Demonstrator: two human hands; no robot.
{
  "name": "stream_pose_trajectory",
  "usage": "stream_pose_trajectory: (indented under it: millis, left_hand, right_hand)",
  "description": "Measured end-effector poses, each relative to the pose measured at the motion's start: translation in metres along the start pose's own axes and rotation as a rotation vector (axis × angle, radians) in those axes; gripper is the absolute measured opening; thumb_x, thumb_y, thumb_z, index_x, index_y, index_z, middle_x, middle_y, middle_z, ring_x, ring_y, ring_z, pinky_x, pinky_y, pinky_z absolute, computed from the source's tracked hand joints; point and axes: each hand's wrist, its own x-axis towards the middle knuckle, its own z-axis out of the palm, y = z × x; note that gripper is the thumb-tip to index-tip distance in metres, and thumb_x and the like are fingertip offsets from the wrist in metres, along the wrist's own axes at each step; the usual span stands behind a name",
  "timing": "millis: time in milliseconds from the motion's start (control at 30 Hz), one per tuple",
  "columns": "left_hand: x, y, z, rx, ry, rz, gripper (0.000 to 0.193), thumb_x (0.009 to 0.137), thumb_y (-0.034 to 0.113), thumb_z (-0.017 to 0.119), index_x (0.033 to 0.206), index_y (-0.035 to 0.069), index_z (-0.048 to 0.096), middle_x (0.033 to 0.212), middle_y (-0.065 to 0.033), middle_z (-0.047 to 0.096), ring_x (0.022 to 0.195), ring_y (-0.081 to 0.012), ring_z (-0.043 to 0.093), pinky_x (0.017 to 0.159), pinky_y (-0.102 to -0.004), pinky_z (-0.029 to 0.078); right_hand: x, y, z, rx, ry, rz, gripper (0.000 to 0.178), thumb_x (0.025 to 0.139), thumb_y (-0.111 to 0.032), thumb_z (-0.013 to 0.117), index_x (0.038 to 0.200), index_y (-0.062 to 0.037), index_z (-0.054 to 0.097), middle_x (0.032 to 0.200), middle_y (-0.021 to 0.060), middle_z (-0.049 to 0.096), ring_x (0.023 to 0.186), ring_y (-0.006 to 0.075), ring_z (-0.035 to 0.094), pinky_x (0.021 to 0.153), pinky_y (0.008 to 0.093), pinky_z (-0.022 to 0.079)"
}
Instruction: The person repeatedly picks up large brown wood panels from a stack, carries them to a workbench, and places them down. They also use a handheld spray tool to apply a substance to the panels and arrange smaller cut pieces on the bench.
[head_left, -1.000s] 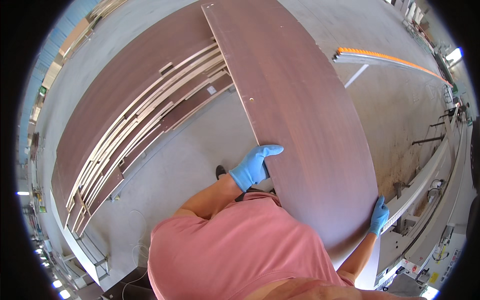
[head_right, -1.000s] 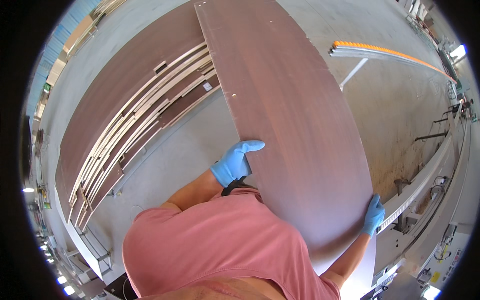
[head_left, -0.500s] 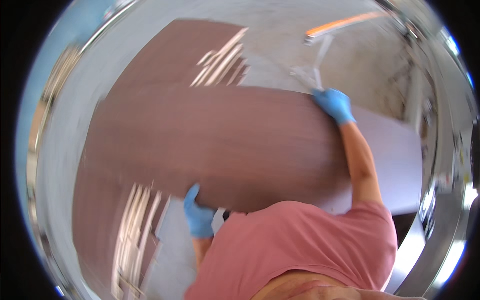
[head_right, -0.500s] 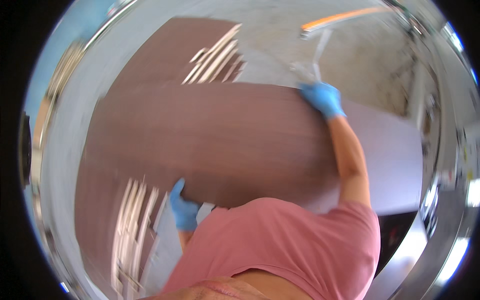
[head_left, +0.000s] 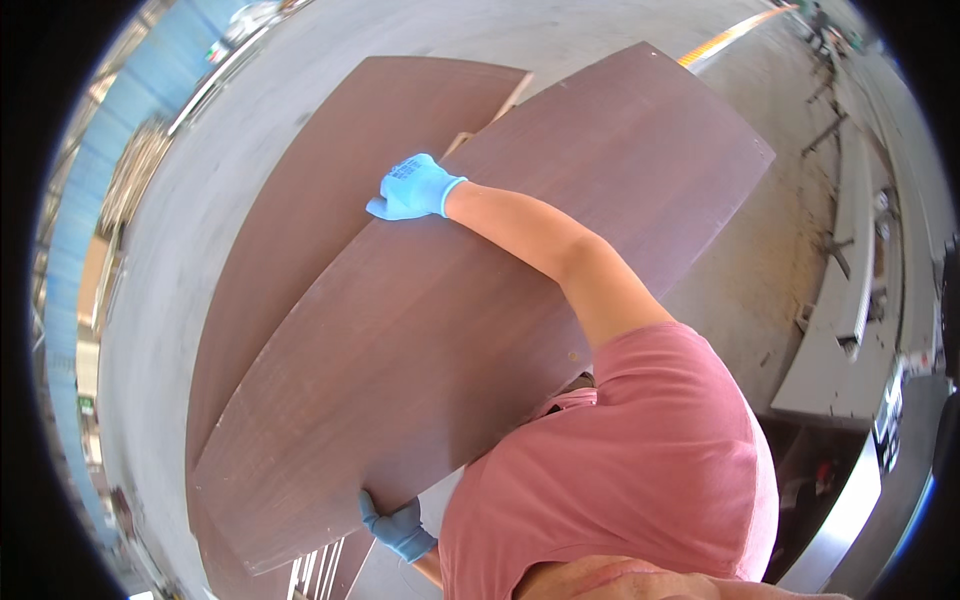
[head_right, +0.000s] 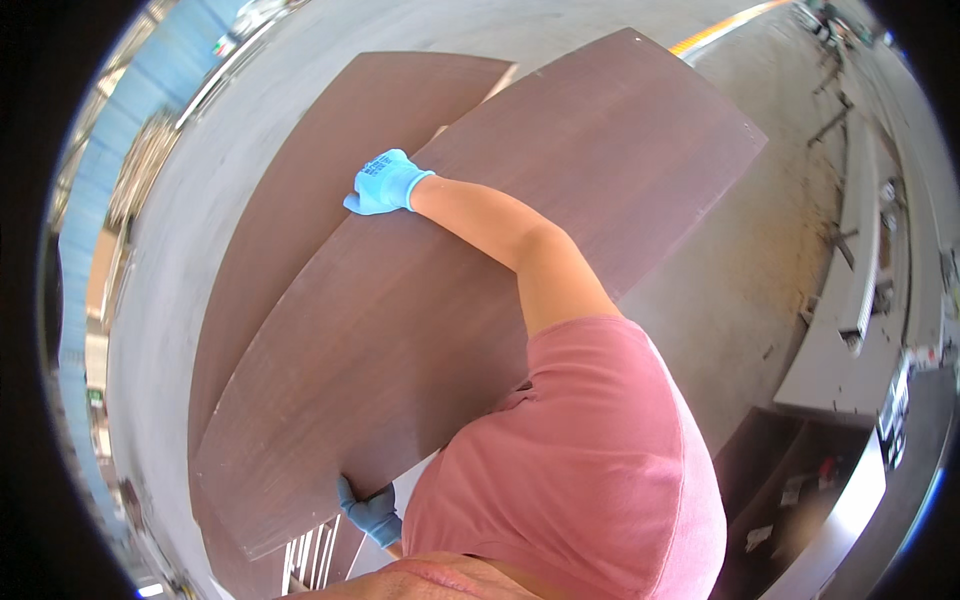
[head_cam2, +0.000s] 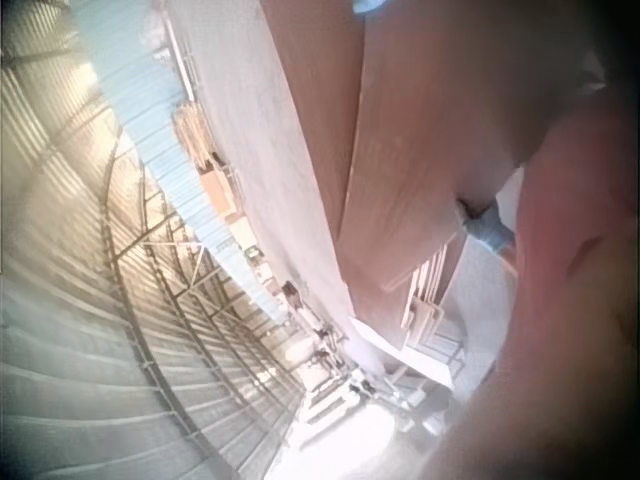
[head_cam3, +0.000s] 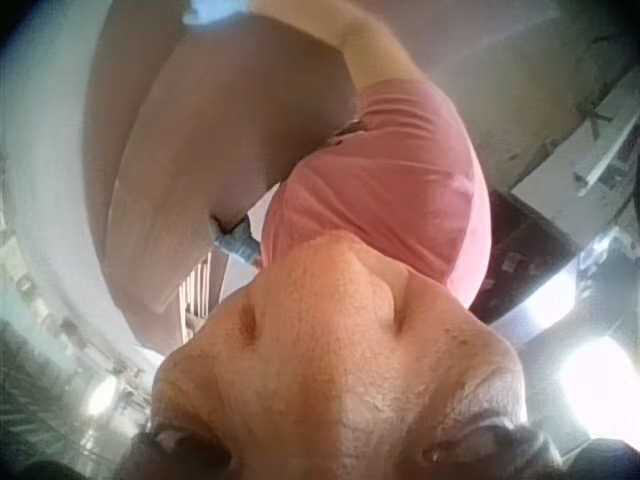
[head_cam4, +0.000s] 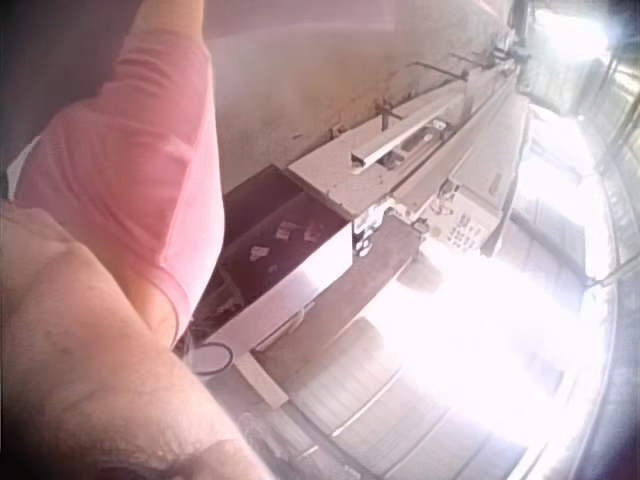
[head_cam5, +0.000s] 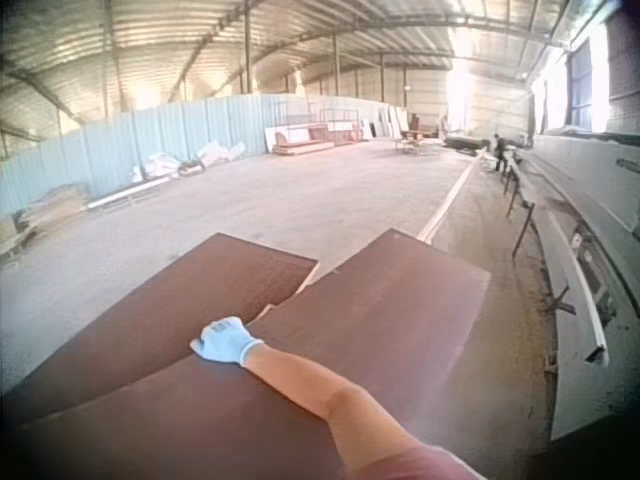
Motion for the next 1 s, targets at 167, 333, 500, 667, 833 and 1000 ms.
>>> stream_pose_trajectory:
  millis: [167, 333, 500, 667, 833, 1000]
  left_hand:
    - [0.049, 0.051, 0.004, -0.029, 0.079, 0.137, 0.037, 0.091, 0.024, 0.078, 0.122, 0.004, 0.073, 0.130, -0.0101, 0.072, 0.120, -0.0271, 0.065, 0.106, -0.0467, 0.053]
    - [0.085, 0.086, 0.002, -0.113, 0.131, 0.126, 0.027, 0.091, 0.015, 0.079, 0.116, 0.004, 0.076, 0.122, -0.0107, 0.076, 0.115, -0.0263, 0.070, 0.105, -0.0477, 0.056]
    - [0.121, 0.113, -0.002, -0.065, 0.108, 0.089, 0.041, 0.092, 0.023, 0.082, 0.125, 0.003, 0.070, 0.130, -0.0097, 0.072, 0.120, -0.0256, 0.067, 0.105, -0.0472, 0.055]
    - [0.128, 0.126, 0.007, 0.088, 0.012, -0.063, 0.051, 0.092, 0.035, 0.082, 0.130, 0.003, 0.067, 0.132, -0.0087, 0.071, 0.122, -0.0265, 0.065, 0.104, -0.0493, 0.057]
    - [0.120, 0.140, 0.015, 0.377, 0.230, -0.201, 0.064, 0.097, 0.055, 0.071, 0.125, -0.002, 0.067, 0.112, -0.0163, 0.077, 0.093, -0.0300, 0.076, 0.075, -0.0434, 0.067]
    - [0.084, 0.152, 0.094, 1.496, 0.598, 0.158, 0.070, 0.106, 0.053, 0.053, 0.075, -0.009, 0.062, 0.065, -0.0211, 0.068, 0.045, -0.0287, 0.065, 0.036, -0.0405, 0.054]
  right_hand:
    - [0.140, -0.069, 0.032, 0.031, -0.053, -0.183, 0.057, 0.105, -0.047, 0.039, 0.098, -0.0055, 0.079, 0.094, 0.0123, 0.077, 0.095, 0.0335, 0.073, 0.086, 0.0479, 0.053]
    - [0.221, -0.129, 0.062, 0.053, -0.119, -0.307, 0.055, 0.104, -0.044, 0.042, 0.092, -0.0056, 0.079, 0.088, 0.0116, 0.076, 0.088, 0.0331, 0.073, 0.080, 0.0483, 0.053]
    - [0.283, -0.172, 0.100, 0.018, -0.135, -0.381, 0.050, 0.102, -0.041, 0.045, 0.092, -0.0064, 0.079, 0.086, 0.0111, 0.077, 0.084, 0.0339, 0.074, 0.072, 0.0494, 0.053]
    - [0.312, -0.189, 0.128, 0.039, -0.062, -0.406, 0.044, 0.101, -0.037, 0.048, 0.091, -0.0085, 0.080, 0.092, 0.0106, 0.078, 0.087, 0.0331, 0.074, 0.067, 0.0505, 0.053]
    - [0.336, -0.277, 0.067, 0.323, 0.431, -0.731, 0.026, 0.094, -0.030, 0.057, 0.075, -0.0124, 0.059, 0.078, 0.0062, 0.059, 0.076, 0.0260, 0.058, 0.072, 0.0377, 0.047]
    - [0.261, -0.167, -0.052, 0.438, 0.560, -0.706, 0.029, 0.092, -0.030, 0.056, 0.071, -0.0101, 0.059, 0.075, 0.0069, 0.062, 0.075, 0.0220, 0.062, 0.075, 0.0428, 0.051]
